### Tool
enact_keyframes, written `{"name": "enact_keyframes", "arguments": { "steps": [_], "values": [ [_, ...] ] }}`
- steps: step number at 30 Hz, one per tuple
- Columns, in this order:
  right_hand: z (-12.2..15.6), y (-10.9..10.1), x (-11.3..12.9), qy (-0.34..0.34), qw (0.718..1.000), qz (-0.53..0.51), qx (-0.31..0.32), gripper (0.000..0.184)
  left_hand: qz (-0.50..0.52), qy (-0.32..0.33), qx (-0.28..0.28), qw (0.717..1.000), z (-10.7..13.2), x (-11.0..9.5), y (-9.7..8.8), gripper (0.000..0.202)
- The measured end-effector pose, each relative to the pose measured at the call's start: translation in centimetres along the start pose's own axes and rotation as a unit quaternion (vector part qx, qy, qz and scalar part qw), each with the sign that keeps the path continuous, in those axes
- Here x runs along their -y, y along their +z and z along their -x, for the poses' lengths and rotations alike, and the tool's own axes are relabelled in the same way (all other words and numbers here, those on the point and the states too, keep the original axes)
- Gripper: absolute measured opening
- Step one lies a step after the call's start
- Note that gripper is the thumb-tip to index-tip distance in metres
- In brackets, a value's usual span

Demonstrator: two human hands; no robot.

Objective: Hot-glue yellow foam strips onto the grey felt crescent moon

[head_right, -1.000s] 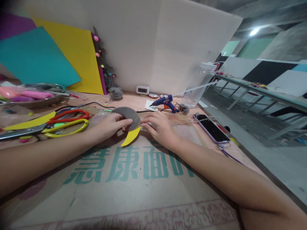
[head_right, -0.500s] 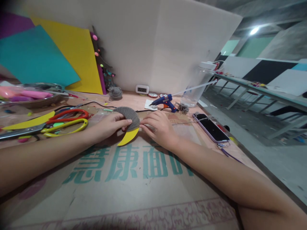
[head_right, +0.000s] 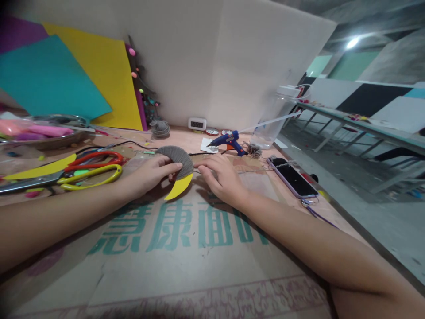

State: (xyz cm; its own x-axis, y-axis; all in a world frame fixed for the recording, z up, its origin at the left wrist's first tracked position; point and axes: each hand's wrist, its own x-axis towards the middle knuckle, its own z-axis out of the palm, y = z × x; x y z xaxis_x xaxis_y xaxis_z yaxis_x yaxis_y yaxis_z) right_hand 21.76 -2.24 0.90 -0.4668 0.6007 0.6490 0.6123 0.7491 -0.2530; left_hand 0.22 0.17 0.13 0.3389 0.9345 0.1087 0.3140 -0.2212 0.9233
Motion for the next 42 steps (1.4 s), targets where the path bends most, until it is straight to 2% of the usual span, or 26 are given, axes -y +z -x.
{"name": "enact_keyframes", "arguments": {
  "steps": [4,7,22,27,33,38,42],
  "values": [
    [-0.2,0.2,-0.2,0.044,0.999,-0.029,-0.002,0.015,0.029,0.007,0.006,1.0,-0.2,0.6,0.1,0.036],
    [-0.2,0.5,-0.5,0.051,0.997,-0.051,0.012,0.011,0.04,-0.006,0.013,0.999,-0.2,0.7,0.1,0.037],
    [-0.2,0.6,-0.6,0.071,0.997,-0.02,0.0,0.014,0.088,-0.022,0.03,0.995,0.0,0.0,0.2,0.029],
    [-0.2,0.6,-0.6,0.079,0.997,-0.018,0.003,0.014,0.084,-0.012,0.034,0.996,0.1,-0.2,0.2,0.028],
    [-0.3,0.6,-0.7,0.036,0.999,-0.017,0.034,0.018,0.074,-0.015,0.031,0.997,0.1,0.1,0.2,0.03],
    [-0.2,0.2,-0.5,0.067,0.996,-0.05,-0.001,0.026,0.052,0.014,0.04,0.998,-0.1,0.4,0.1,0.03],
    [-0.2,0.2,-0.3,0.069,0.995,-0.063,0.015,0.019,0.027,0.026,0.05,0.998,-0.1,0.1,-0.1,0.03]
  ]
}}
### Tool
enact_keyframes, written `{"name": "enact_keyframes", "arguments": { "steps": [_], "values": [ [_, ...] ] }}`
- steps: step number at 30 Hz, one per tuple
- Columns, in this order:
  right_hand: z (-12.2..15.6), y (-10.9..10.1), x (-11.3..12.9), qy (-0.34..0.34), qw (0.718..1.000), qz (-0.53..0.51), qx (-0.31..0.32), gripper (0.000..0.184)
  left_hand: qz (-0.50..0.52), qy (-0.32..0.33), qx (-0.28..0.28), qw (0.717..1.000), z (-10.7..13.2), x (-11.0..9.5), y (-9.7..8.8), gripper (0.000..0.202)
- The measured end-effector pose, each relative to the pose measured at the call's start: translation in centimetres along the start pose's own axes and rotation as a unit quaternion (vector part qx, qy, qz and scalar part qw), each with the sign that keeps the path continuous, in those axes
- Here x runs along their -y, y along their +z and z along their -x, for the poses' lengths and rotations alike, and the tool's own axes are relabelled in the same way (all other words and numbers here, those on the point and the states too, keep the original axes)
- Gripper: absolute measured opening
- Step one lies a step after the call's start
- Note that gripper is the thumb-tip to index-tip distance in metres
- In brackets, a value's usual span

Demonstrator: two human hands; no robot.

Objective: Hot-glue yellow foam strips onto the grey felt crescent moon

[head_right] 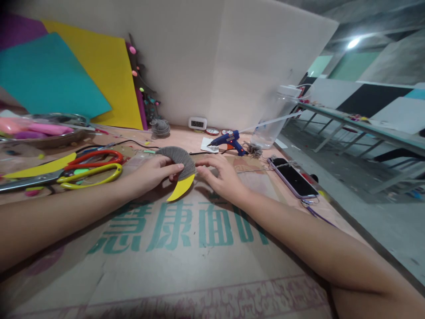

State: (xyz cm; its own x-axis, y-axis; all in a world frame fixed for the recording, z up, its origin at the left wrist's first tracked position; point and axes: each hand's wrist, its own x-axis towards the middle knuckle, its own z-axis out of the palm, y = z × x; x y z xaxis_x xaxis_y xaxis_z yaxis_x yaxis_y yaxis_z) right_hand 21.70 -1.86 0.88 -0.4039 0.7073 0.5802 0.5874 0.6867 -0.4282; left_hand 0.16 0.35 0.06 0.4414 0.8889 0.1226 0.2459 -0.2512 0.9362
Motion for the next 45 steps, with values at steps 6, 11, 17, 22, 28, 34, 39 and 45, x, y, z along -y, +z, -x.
{"name": "enact_keyframes", "arguments": {
  "steps": [6,11,17,22,28,34,39,45],
  "values": [
    [0.0,0.3,0.0,-0.014,1.0,-0.015,0.011,0.011,-0.021,0.009,0.019,1.0,0.0,-0.3,-0.1,0.029],
    [0.1,0.2,0.4,0.001,0.999,-0.029,0.019,0.014,-0.049,-0.006,0.01,0.999,0.2,-0.1,-0.2,0.037],
    [-0.1,0.0,0.3,0.075,0.996,-0.039,0.005,0.016,-0.079,0.016,0.021,0.997,0.4,-0.4,0.1,0.044],
    [-0.1,0.1,0.0,0.092,0.995,-0.041,-0.005,0.016,-0.108,0.066,0.023,0.992,0.5,-0.6,0.3,0.033],
    [0.0,0.1,0.0,0.072,0.996,-0.041,0.009,0.017,-0.128,0.047,0.009,0.991,0.3,0.0,0.2,0.038],
    [0.0,0.0,0.1,0.075,0.996,-0.044,0.003,0.03,-0.094,0.031,0.01,0.995,0.3,-0.1,0.2,0.031],
    [0.0,0.4,-0.4,0.109,0.991,-0.079,-0.009,0.02,-0.096,0.032,0.016,0.995,0.3,-0.2,0.2,0.03],
    [-0.2,0.4,-0.9,0.161,0.972,-0.139,-0.099,0.015,-0.061,-0.007,0.005,0.998,0.1,0.4,0.2,0.029]
  ]
}}
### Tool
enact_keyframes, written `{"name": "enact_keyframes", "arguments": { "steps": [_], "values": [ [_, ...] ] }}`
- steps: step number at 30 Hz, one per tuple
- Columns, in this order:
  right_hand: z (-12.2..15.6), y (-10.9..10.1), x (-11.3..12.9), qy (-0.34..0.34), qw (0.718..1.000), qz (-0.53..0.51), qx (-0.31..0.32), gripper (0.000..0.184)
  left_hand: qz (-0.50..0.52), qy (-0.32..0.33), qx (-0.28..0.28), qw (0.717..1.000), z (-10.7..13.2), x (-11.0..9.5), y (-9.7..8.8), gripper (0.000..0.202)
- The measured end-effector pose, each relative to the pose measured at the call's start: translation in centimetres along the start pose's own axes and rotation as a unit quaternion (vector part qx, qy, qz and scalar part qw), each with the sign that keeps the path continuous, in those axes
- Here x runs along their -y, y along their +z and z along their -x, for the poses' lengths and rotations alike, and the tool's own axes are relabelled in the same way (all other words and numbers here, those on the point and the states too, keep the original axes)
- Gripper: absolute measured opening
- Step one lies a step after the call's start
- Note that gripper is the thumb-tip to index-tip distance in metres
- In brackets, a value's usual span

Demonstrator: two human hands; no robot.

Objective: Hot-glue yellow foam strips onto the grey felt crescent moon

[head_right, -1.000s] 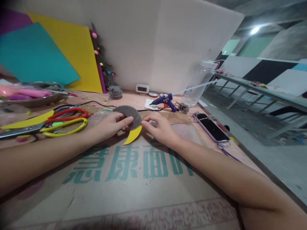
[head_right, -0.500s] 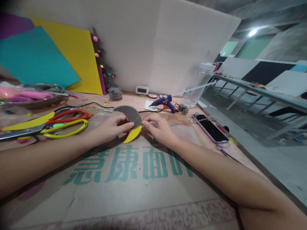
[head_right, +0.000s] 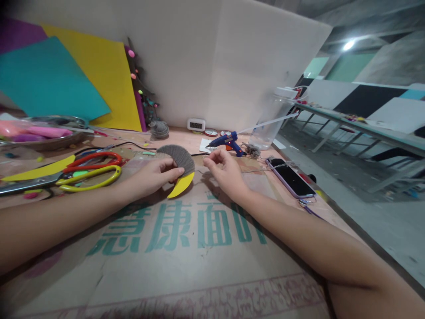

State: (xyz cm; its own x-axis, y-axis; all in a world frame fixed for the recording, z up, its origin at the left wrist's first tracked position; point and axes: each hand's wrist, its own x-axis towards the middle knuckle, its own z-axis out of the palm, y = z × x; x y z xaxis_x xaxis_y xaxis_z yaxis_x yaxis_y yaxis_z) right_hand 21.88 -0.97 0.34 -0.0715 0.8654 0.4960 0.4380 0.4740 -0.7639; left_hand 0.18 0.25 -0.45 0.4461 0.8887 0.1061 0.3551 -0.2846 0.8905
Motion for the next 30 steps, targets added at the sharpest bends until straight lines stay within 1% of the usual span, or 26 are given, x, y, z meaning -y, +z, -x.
{"name": "enact_keyframes", "arguments": {
  "steps": [3,5,9,13,17,22,30],
  "values": [
    [-0.2,-0.2,0.4,0.037,0.998,-0.013,-0.045,0.017,0.001,-0.015,-0.009,1.0,-0.1,0.3,0.0,0.031],
    [-0.2,-0.3,0.7,0.055,0.997,-0.012,-0.056,0.016,-0.002,-0.015,-0.009,1.0,-0.1,0.3,0.0,0.032],
    [-0.1,-0.3,0.8,0.055,0.998,-0.014,-0.027,0.014,-0.003,-0.007,-0.01,1.0,-0.1,0.2,0.0,0.033],
    [0.0,-0.2,0.4,0.052,0.998,-0.046,0.003,0.012,-0.015,0.004,-0.007,1.0,-0.1,0.2,0.0,0.035],
    [-0.1,0.0,-0.1,0.053,0.996,-0.063,0.016,0.009,-0.02,0.015,-0.013,1.0,-0.3,0.4,0.0,0.034],
    [-0.1,0.1,-0.2,0.05,0.995,-0.078,0.025,0.012,-0.033,0.026,-0.012,0.999,-0.3,0.3,-0.1,0.034],
    [0.0,-0.1,-0.2,0.031,0.998,-0.05,0.034,0.014,-0.029,0.015,-0.002,0.999,-0.1,-0.3,-0.2,0.032]
  ]
}}
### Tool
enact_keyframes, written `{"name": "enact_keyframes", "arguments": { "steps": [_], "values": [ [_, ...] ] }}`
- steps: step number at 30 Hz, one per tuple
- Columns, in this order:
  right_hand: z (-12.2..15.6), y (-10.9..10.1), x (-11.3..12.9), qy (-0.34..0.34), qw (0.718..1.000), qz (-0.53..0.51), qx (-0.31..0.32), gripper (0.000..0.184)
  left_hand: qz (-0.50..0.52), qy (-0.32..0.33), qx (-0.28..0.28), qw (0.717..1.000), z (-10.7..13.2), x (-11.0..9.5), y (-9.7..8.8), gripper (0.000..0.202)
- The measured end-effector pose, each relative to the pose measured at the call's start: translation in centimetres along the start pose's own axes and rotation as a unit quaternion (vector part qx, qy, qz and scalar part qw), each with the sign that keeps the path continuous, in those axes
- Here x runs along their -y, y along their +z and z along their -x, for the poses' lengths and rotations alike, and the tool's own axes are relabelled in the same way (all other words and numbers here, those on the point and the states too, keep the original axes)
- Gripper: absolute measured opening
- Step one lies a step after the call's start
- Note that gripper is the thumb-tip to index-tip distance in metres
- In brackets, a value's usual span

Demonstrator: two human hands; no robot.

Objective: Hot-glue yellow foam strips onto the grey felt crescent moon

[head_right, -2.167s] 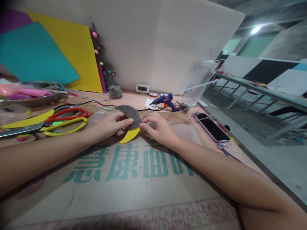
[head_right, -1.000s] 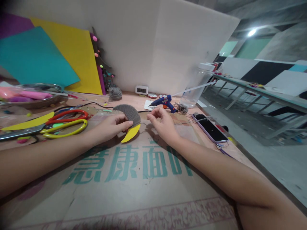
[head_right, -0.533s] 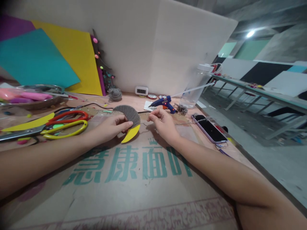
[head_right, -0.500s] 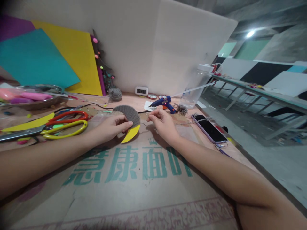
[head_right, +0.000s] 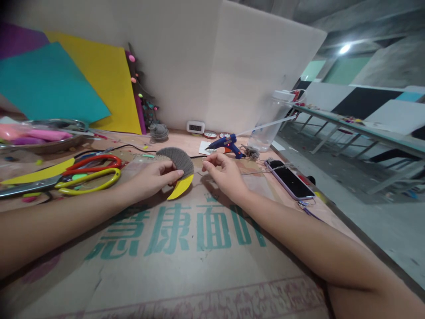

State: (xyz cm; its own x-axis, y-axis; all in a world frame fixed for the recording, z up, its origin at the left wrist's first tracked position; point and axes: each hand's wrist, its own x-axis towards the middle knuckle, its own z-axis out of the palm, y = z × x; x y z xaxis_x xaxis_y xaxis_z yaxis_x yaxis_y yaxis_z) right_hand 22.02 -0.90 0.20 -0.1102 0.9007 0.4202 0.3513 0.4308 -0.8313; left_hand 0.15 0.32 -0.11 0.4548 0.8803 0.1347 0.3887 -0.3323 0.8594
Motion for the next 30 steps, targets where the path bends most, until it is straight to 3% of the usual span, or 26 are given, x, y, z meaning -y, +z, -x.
{"name": "enact_keyframes", "arguments": {
  "steps": [14,24,30],
  "values": [
    [-0.07,-0.03,0.08,-0.006,0.999,0.034,-0.007,0.005,0.014,-0.01,-0.006,1.0,-0.09,0.13,0.13,0.03],
    [-0.06,-0.04,0.11,0.003,0.999,0.044,0.014,0.022,0.013,0.014,0.007,1.0,-0.03,-0.04,0.04,0.03],
    [-0.11,-0.03,-0.15,0.004,1.0,0.023,-0.002,0.013,0.022,0.015,0.008,1.0,0.02,-0.07,0.08,0.029]
  ]
}}
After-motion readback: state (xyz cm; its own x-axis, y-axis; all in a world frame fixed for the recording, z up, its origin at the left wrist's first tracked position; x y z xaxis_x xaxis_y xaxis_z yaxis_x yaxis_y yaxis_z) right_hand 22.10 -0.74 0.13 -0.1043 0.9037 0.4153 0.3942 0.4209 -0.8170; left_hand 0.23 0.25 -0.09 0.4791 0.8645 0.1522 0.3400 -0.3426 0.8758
